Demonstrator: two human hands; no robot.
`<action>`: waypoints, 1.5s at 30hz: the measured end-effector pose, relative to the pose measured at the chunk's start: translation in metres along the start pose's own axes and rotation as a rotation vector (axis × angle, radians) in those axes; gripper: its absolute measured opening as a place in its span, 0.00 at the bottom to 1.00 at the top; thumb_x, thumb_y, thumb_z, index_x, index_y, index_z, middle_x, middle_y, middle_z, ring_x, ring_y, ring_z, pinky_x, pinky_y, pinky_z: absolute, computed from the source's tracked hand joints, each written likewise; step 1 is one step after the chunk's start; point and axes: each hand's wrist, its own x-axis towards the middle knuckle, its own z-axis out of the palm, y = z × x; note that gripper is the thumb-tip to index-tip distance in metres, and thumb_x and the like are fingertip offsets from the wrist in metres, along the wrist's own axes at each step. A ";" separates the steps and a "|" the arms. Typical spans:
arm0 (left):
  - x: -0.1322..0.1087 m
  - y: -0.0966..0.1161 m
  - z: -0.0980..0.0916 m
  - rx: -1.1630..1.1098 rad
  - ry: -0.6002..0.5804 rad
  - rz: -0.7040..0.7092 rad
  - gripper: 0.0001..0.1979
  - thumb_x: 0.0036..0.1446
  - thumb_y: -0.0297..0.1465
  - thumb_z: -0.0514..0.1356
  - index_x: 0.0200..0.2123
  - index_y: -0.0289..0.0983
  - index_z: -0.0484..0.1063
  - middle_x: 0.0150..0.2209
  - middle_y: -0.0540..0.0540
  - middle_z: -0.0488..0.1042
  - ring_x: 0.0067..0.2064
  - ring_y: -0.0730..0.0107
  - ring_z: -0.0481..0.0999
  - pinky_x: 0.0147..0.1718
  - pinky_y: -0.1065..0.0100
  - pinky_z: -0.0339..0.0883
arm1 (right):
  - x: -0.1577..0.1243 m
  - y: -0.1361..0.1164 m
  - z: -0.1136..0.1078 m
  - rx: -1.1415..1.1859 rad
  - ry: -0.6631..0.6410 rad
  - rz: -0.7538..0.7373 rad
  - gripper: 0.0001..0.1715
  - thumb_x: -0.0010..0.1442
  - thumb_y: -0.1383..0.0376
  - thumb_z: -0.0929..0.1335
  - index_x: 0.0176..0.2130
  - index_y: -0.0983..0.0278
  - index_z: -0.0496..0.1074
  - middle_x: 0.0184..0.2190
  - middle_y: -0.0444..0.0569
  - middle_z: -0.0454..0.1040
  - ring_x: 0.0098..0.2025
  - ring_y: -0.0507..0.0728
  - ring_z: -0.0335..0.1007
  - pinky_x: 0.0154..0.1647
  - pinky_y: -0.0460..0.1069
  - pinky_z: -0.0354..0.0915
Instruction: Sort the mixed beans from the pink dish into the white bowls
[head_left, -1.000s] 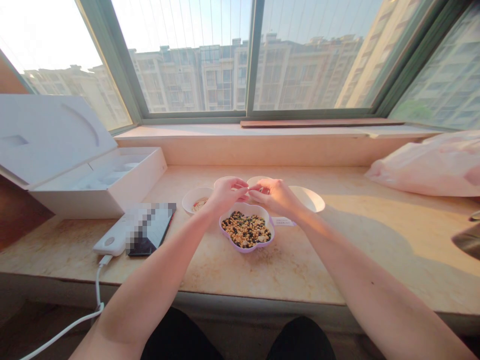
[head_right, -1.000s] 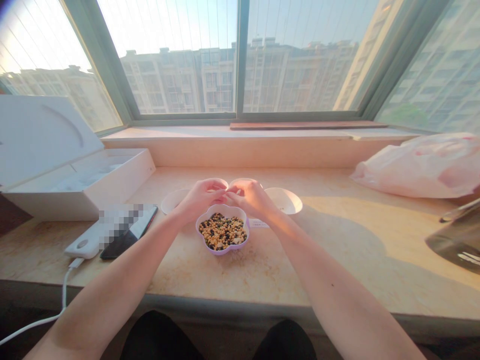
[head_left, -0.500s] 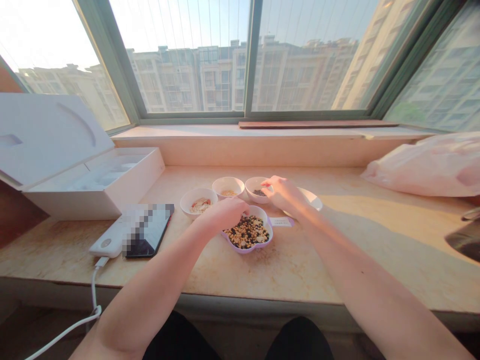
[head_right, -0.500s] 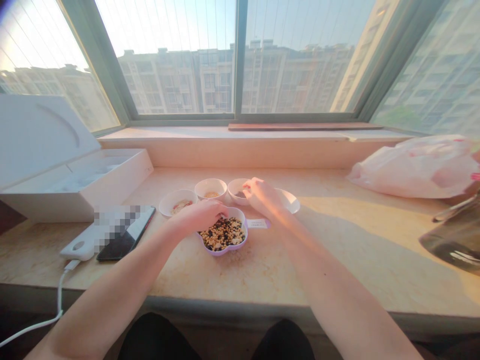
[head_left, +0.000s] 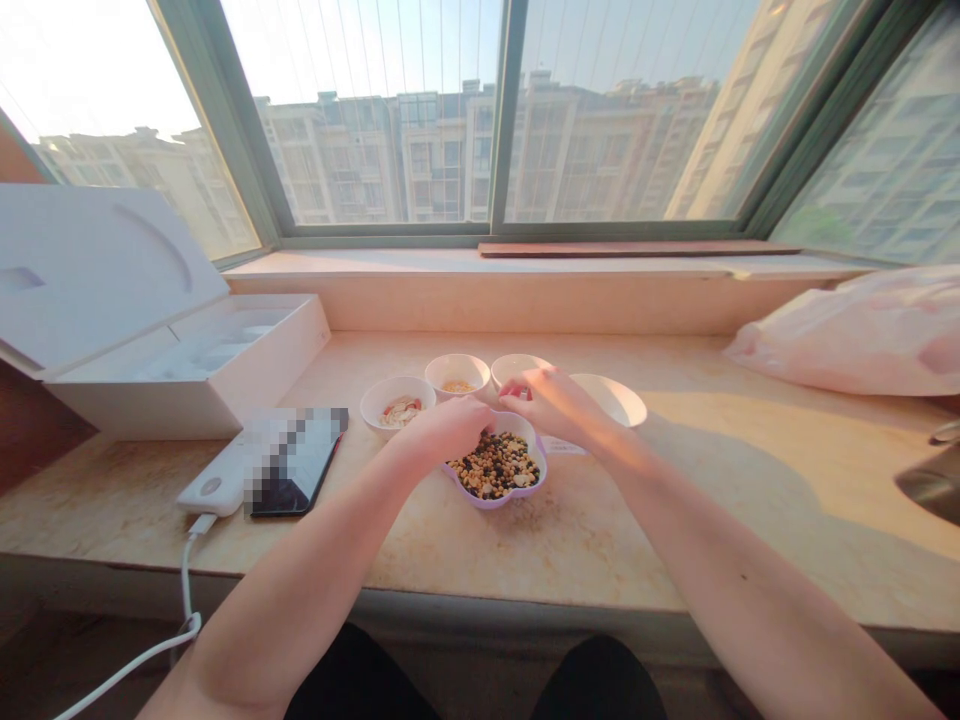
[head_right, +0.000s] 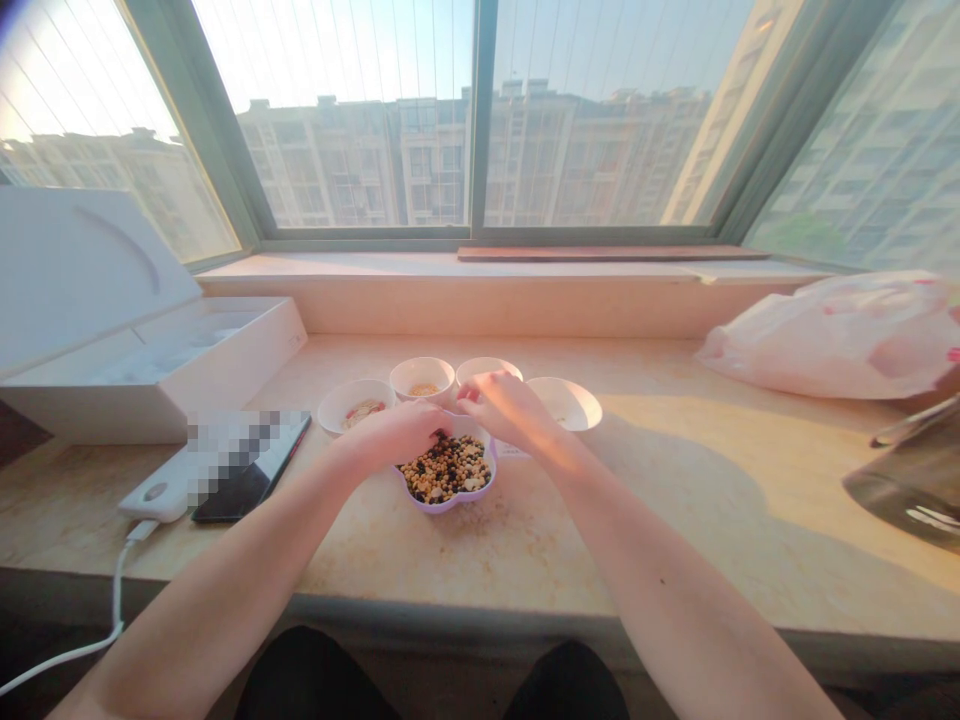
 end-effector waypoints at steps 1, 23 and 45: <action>0.001 0.000 0.003 0.015 -0.024 0.010 0.11 0.50 0.18 0.60 0.22 0.38 0.75 0.27 0.44 0.78 0.34 0.60 0.78 0.41 0.65 0.68 | 0.000 0.000 0.000 -0.002 0.000 -0.001 0.11 0.64 0.62 0.69 0.37 0.60 0.83 0.33 0.49 0.82 0.36 0.58 0.75 0.37 0.49 0.63; 0.000 0.014 0.004 0.210 -0.141 0.089 0.14 0.57 0.22 0.56 0.22 0.38 0.74 0.27 0.44 0.77 0.33 0.62 0.77 0.38 0.66 0.67 | -0.001 -0.011 -0.011 -0.004 -0.088 0.055 0.10 0.63 0.64 0.69 0.33 0.59 0.82 0.31 0.48 0.81 0.42 0.60 0.75 0.34 0.48 0.62; 0.011 -0.020 -0.020 0.275 0.283 -0.116 0.15 0.67 0.30 0.54 0.33 0.36 0.78 0.39 0.40 0.80 0.41 0.60 0.77 0.45 0.63 0.67 | -0.008 -0.007 -0.002 0.209 -0.455 -0.132 0.13 0.53 0.68 0.71 0.38 0.57 0.85 0.35 0.45 0.83 0.34 0.56 0.77 0.31 0.47 0.68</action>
